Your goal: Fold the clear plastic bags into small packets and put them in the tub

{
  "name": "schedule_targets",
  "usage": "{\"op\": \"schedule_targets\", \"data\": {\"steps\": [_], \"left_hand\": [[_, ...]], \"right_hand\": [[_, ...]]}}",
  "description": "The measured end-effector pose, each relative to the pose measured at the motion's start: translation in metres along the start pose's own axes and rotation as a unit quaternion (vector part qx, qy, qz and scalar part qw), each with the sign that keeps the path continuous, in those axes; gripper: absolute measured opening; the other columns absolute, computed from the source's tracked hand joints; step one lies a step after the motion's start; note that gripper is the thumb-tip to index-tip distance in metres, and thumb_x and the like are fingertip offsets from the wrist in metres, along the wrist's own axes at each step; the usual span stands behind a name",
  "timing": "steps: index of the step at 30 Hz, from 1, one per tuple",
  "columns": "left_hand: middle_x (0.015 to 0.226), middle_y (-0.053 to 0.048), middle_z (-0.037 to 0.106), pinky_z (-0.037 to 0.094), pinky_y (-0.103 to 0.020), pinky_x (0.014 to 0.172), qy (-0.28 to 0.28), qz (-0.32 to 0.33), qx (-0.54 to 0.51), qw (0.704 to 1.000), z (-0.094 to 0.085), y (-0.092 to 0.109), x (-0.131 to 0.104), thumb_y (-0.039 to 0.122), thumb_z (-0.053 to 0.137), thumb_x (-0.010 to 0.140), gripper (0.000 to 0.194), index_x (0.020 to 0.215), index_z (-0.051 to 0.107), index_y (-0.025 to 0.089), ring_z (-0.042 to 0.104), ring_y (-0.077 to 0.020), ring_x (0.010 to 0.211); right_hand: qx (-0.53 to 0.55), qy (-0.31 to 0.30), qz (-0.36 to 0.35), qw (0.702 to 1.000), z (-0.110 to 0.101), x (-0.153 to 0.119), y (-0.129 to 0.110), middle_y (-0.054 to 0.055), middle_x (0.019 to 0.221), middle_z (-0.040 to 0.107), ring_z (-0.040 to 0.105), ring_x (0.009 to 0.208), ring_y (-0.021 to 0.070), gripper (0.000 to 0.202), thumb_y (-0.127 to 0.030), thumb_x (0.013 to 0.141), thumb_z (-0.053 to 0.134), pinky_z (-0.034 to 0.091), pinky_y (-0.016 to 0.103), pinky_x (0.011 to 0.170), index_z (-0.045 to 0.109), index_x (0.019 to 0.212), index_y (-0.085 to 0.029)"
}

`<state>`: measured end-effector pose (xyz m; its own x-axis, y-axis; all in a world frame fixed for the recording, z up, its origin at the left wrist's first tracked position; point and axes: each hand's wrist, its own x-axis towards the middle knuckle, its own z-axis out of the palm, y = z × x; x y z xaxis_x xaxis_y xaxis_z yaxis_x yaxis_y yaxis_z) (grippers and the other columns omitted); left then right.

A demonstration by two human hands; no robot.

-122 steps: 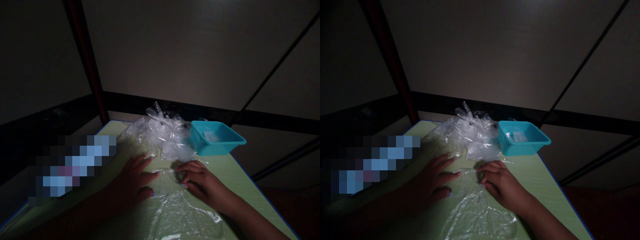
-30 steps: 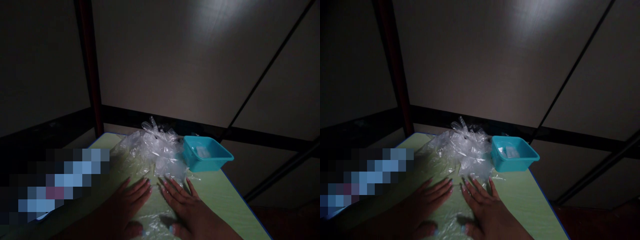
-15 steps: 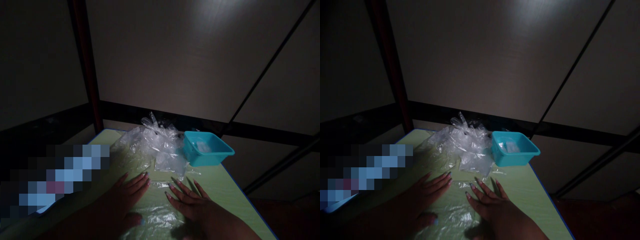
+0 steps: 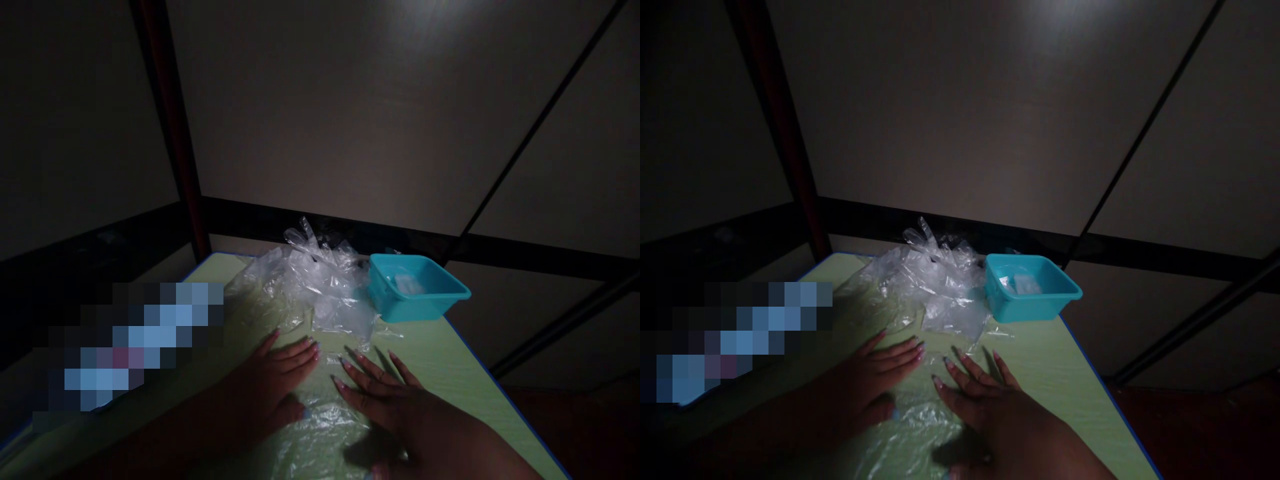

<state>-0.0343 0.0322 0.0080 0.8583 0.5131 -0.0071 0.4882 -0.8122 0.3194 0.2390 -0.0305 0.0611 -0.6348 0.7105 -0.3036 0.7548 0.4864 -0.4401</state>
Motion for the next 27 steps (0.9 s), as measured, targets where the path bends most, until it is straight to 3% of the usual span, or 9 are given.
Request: {"op": "schedule_targets", "data": {"steps": [4,7,12,16,19,24,27], "left_hand": [[0.153,-0.004,0.02,0.009,-0.056,0.113,0.001,0.005,-0.004,1.0,-0.001,0.0,-0.001,0.046,0.042,0.098,0.06,0.149,0.018,0.026,0.02,-0.026,0.141],[0.153,-0.004,0.022,0.01,-0.055,0.113,0.024,0.004,0.005,1.0,0.005,-0.002,-0.001,0.048,0.044,0.097,0.061,0.149,0.019,0.028,0.021,-0.026,0.141],[0.153,-0.003,0.022,0.012,-0.053,0.114,0.04,0.007,0.016,0.999,0.01,-0.006,0.0,0.05,0.044,0.096,0.063,0.149,0.017,0.028,0.021,-0.0275,0.141],[0.152,-0.005,0.027,0.009,-0.053,0.114,0.058,-0.003,0.024,0.998,0.012,-0.004,-0.002,0.048,0.042,0.098,0.055,0.147,0.028,0.027,0.023,-0.027,0.14],[0.152,-0.007,0.027,0.01,-0.059,0.111,0.04,-0.036,0.04,0.998,0.011,0.001,-0.006,0.049,0.044,0.096,0.055,0.145,0.033,0.027,0.022,-0.0289,0.14],[0.152,-0.015,0.024,0.018,-0.064,0.106,0.01,-0.063,0.064,0.996,0.006,0.006,-0.017,0.054,0.05,0.092,0.063,0.147,0.028,0.031,0.018,-0.0343,0.14],[0.152,-0.021,0.02,0.017,-0.069,0.103,0.005,-0.095,0.078,0.992,0.009,0.003,-0.023,0.061,0.055,0.085,0.078,0.149,0.021,0.03,0.012,-0.041,0.139]], "right_hand": [[-0.024,0.075,-0.008,0.997,0.006,0.012,0.004,0.004,0.156,0.006,0.004,0.143,0.0294,0.08,-0.054,0.089,0.051,-0.007,0.063,0.108,0.003,0.149,-0.032],[-0.043,0.118,-0.015,0.992,0.013,0.029,0.005,0.004,0.156,0.01,0.006,0.143,0.026,0.07,-0.048,0.094,0.042,-0.009,0.062,0.108,0.003,0.15,-0.028],[-0.055,0.097,-0.034,0.993,0.024,0.043,0.005,0.009,0.155,0.012,0.008,0.143,0.0264,0.066,-0.047,0.097,0.035,-0.011,0.062,0.108,0.005,0.15,-0.023],[-0.059,0.092,-0.018,0.994,0.027,0.039,0.003,0.01,0.155,0.007,0.006,0.143,0.0264,0.069,-0.051,0.096,0.033,-0.009,0.061,0.109,0.001,0.15,-0.023],[-0.062,0.087,-0.014,0.994,0.027,0.036,0.003,0.011,0.155,0.004,0.005,0.143,0.0264,0.07,-0.053,0.096,0.033,-0.008,0.062,0.109,0.001,0.15,-0.023],[-0.059,0.075,-0.008,0.995,0.022,0.035,0.003,0.009,0.155,0.001,0.003,0.143,0.0304,0.068,-0.054,0.094,0.039,-0.008,0.066,0.105,0.007,0.149,-0.031],[-0.055,0.071,-0.005,0.996,0.02,0.034,0.004,0.009,0.155,0.001,0.002,0.142,0.0316,0.068,-0.055,0.093,0.041,-0.01,0.067,0.104,0.008,0.149,-0.034]]}}
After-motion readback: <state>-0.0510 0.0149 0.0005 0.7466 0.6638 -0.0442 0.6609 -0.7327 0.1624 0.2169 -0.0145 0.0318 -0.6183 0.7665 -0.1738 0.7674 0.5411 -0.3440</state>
